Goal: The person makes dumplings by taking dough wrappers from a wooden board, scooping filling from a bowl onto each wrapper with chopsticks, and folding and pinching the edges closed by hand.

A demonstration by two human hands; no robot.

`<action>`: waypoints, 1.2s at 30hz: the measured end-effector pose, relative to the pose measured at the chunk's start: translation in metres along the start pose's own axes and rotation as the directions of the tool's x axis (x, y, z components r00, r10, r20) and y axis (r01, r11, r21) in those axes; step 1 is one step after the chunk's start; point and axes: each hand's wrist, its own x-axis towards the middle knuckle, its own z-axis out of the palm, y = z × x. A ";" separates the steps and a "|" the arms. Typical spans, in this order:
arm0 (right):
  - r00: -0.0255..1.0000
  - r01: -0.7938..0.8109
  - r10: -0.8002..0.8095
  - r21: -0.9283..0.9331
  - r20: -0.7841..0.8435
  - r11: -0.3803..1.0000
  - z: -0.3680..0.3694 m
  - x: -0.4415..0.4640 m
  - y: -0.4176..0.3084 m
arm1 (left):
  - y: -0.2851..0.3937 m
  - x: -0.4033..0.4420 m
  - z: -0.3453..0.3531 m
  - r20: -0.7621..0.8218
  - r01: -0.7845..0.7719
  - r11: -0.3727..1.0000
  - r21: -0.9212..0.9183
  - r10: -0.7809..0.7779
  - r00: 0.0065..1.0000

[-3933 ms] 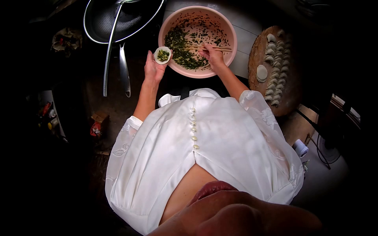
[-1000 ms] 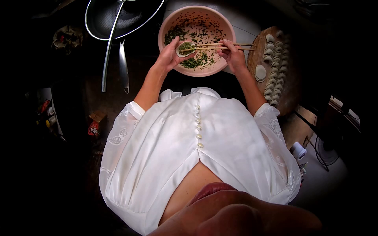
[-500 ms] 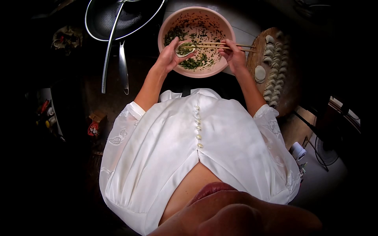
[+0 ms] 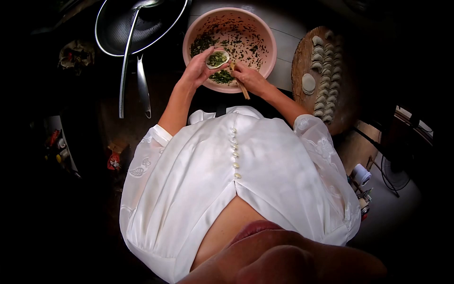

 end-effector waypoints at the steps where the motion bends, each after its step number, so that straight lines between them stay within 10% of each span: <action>1: 0.997 -0.008 0.009 -0.012 0.071 1.000 0.003 0.000 0.000 | 0.000 0.000 0.001 0.000 0.000 1.000 0.002 0.000 1.000; 9: 0.999 -0.002 -0.007 0.188 0.044 0.982 -0.008 -0.002 -0.003 | 0.000 -0.001 0.000 0.048 0.047 0.999 -0.006 -0.047 0.998; 14: 0.948 -0.145 0.248 0.424 -0.200 0.894 -0.053 0.002 -0.031 | -0.002 -0.002 0.004 0.039 0.050 0.999 -0.004 -0.049 0.998; 36: 0.937 0.091 -0.078 0.023 -0.340 0.996 -0.053 0.017 -0.040 | -0.014 0.002 0.011 0.069 0.094 0.986 0.139 -0.104 0.992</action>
